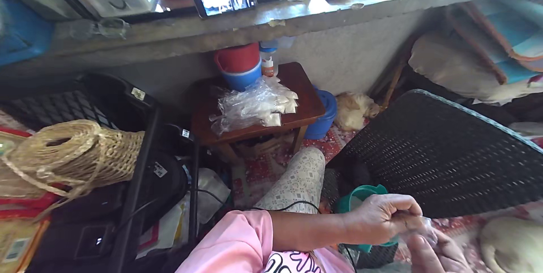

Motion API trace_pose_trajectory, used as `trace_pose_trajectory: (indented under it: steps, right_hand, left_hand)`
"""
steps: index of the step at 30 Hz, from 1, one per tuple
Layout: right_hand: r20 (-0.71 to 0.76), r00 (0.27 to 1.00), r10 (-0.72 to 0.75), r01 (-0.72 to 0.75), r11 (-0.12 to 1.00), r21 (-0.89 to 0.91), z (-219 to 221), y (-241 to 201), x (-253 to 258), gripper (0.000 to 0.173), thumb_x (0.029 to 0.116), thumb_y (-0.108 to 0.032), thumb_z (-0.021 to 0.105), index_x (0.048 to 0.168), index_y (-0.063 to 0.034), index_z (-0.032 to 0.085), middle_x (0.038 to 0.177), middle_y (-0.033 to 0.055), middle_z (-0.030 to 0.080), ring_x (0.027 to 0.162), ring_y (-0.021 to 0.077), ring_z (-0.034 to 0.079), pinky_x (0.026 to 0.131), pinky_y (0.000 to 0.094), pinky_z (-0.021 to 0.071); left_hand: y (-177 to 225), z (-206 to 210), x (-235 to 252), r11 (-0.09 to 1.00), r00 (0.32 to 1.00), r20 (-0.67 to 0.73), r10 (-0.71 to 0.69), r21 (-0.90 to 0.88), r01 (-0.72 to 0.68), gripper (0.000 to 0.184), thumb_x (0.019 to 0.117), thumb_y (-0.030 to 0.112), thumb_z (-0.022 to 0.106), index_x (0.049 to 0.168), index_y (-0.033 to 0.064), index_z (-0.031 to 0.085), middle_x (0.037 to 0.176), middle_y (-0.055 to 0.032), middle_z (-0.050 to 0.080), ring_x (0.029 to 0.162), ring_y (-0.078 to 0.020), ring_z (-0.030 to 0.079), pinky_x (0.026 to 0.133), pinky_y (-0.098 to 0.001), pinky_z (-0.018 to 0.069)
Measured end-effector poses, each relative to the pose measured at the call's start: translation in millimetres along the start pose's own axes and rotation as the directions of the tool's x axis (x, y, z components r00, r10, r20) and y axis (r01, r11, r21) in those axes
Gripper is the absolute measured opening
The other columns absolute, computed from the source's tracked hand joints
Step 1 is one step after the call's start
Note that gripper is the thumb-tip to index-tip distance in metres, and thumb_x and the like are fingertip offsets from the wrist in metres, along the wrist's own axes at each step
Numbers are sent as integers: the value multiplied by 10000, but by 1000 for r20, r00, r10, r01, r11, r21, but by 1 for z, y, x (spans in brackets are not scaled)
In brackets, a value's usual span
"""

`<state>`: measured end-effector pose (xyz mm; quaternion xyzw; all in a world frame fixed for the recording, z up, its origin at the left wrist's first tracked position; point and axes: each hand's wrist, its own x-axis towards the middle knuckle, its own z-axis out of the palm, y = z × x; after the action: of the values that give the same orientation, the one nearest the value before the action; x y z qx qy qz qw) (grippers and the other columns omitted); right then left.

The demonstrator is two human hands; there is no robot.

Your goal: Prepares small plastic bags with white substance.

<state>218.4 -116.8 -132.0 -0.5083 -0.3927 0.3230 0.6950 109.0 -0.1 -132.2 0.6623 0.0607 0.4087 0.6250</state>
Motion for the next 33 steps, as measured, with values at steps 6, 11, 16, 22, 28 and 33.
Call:
trace_pose_trajectory:
  steps: [6,11,16,22,28,33]
  right_hand:
    - [-37,999,8,-4,994,113,7,-6,0,110,999,-126,648,988,-206,721,889,-73,741,792,29,694,768,216,599]
    - [-45,997,-68,69,998,15,8,-9,1,196,1043,-156,563,948,-241,711,821,-144,696,703,-36,632,667,129,533]
    - [-142,985,-102,100,995,-16,3,4,3,301,1090,-313,487,930,-229,727,788,-133,692,643,-28,614,626,178,530]
    - [118,986,117,-124,991,55,-6,-12,7,211,936,-402,731,1063,-234,726,979,-85,746,897,48,705,831,256,602]
    - [107,994,-26,22,999,37,-2,-19,9,105,972,-151,700,1034,-226,740,937,-89,755,820,22,703,779,206,600]
    - [35,988,-153,155,987,-45,-5,-28,10,124,999,-99,652,1056,-195,705,944,-97,736,823,20,693,763,196,593]
  left_hand:
    - [3,2,-3,991,999,-15,43,127,-40,159,1033,60,575,1014,-93,614,804,-133,614,719,-139,594,690,-290,514]
    - [4,-1,-4,979,997,-15,82,190,-77,206,1036,104,592,975,-92,610,755,-125,596,665,-132,573,638,-276,497]
    - [6,0,-5,973,993,4,117,199,-115,191,1033,85,587,976,-94,618,768,-132,605,668,-137,582,641,-279,504]
    - [9,-4,-6,968,990,51,131,210,-139,192,1044,99,571,1003,-70,651,778,-129,642,683,-161,617,657,-325,527]
    - [12,-8,-4,965,996,71,50,252,-67,272,1017,175,639,912,-77,634,678,-106,572,605,-143,549,584,-297,470]
    - [10,-9,-7,966,989,114,91,233,-115,276,983,141,689,813,-69,632,647,-99,544,593,-133,517,570,-272,440]
